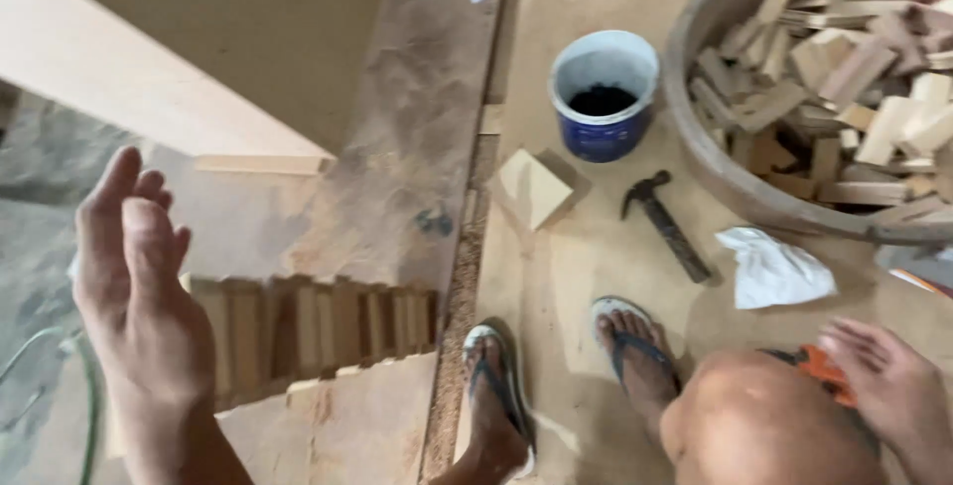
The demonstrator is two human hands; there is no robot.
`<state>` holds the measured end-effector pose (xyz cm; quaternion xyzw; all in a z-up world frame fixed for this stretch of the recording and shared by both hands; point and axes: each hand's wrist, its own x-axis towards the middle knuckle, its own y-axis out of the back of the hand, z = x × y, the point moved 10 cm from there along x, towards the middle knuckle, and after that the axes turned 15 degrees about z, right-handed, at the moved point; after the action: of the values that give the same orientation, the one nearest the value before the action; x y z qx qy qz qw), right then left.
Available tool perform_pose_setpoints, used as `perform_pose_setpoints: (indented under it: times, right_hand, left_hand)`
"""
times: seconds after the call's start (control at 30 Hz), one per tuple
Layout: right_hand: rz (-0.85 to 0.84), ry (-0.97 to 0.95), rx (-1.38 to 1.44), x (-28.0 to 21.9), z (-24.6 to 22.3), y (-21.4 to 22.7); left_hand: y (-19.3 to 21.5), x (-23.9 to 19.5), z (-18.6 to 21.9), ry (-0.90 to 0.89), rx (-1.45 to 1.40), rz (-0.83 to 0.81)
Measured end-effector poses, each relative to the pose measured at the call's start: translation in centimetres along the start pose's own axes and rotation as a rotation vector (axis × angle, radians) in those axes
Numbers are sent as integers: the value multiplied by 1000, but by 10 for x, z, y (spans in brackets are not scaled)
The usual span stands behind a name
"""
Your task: Assembling small wooden box frames by aligning wooden slats and securing them with a pneumatic nail gun.
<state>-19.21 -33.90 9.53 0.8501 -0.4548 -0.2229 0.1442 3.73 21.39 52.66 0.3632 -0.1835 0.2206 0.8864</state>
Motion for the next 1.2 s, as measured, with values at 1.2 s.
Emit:
perform_pose_setpoints:
  times: [1.2]
  right_hand:
    - [-422,-31,-510,42,9,-148]
  left_hand:
    - [-477,-375,-94,1278,-489,-991]
